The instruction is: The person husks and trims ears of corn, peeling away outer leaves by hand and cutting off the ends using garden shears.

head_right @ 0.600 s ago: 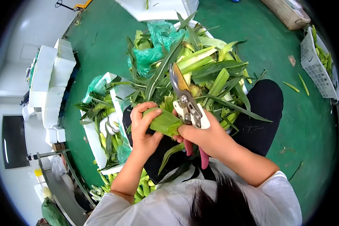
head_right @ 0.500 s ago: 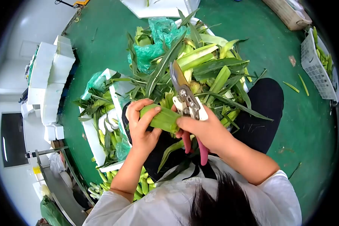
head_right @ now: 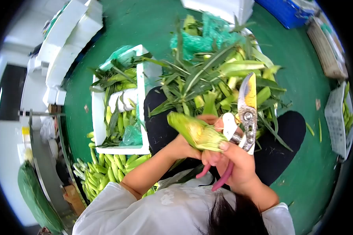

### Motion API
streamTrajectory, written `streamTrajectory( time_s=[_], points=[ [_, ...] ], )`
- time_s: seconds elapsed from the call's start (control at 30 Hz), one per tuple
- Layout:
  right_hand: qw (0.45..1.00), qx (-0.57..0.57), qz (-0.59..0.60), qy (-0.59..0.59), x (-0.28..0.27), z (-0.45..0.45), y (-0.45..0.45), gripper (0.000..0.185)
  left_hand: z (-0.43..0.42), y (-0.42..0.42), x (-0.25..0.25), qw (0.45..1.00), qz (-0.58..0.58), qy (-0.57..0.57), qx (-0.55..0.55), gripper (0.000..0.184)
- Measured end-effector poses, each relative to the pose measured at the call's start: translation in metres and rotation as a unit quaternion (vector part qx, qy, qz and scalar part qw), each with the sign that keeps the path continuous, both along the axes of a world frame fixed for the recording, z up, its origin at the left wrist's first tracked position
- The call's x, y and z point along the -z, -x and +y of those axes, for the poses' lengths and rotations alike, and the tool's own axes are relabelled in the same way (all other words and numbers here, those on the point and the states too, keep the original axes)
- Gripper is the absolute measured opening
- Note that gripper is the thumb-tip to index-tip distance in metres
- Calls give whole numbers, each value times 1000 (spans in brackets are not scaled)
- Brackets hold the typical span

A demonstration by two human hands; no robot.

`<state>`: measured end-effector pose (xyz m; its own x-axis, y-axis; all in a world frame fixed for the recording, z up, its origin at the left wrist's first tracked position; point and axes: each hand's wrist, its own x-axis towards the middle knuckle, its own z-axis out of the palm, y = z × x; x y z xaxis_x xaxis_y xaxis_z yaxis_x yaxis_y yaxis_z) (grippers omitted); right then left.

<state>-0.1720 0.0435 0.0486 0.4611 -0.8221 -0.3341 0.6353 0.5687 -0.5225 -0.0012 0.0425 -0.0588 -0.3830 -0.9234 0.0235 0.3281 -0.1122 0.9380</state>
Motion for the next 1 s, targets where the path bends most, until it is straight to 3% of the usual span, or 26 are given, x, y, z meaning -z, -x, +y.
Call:
streamTrajectory(
  time_s=[0.03, 0.1, 0.17, 0.2, 0.23, 0.27, 0.3, 0.37, 0.4, 0.47, 0.5, 0.53, 0.57, 0.63, 0.67, 0.77, 0.8, 0.87, 0.97, 1.0],
  points=[
    [1000, -8, -22, -9, -6, -2, -4, 33, 7, -3, -6, 996, -58, -49, 39, 95],
    [997, -5, 69, -20, -17, -5, -15, 36, 29, -37, -18, 980, -196, -4, 19, 91],
    [990, -74, 110, 48, -7, -16, -25, 41, 75, -85, -34, 949, -275, 37, -147, 84],
    [991, -91, 78, 56, 5, -20, -31, 42, 110, -116, -30, 942, -250, -43, -222, 88],
    [992, -105, 45, 62, 17, -23, -36, 43, 160, -151, -5, 904, -196, -160, -344, 76],
    [989, -133, 32, 53, 28, -25, -38, 44, 214, -190, 8, 896, -39, -224, -380, 62],
    [986, -158, 47, 40, 42, -26, -38, 46, 264, -216, 20, 797, -25, -271, -540, 67],
    [975, -207, 82, -2, 63, -23, -37, 45, 378, -272, 25, 535, 3, -319, -782, 57],
    [969, -223, 96, -35, 72, -21, -35, 45, 455, -297, 34, 491, 0, -295, -820, 58],
    [959, -237, 128, -87, 79, -13, -35, 44, 589, -336, 38, 328, 7, -270, -905, 49],
    [955, -237, 159, -80, 87, -9, -33, 45, 611, -332, 23, 248, 14, -192, -950, 65],
    [953, -233, 174, -82, 89, -6, -30, 45, 670, -357, 33, 177, 68, -55, -980, 63],
    [951, -227, 190, -83, 89, -3, -29, 46, 618, -354, -3, -10, 85, -34, -996, 55],
    [954, -216, 191, -88, 92, 3, -25, 48, 642, -419, 61, 220, 56, -87, -970, 46],
    [954, -223, 169, -105, 92, 5, -22, 49, 581, -452, 71, 281, 23, -71, -957, 43],
    [948, -271, 90, -142, 90, 10, -13, 65, 282, -506, 102, 540, -129, -24, -831, 44],
    [931, -307, 81, -180, 96, 13, -4, 76, 178, -509, 97, 592, -247, -151, -752, 39],
    [914, -340, 71, -208, 101, 22, -6, 77, 31, -511, 144, 713, -373, -70, -589, 27],
    [927, -301, 72, -211, 96, 36, -12, 78, -112, -500, 173, 552, -701, 113, -437, 26],
    [938, -272, 77, -203, 93, 37, -12, 78, -140, -501, 179, 527, -779, 63, -334, 33]
  ],
)
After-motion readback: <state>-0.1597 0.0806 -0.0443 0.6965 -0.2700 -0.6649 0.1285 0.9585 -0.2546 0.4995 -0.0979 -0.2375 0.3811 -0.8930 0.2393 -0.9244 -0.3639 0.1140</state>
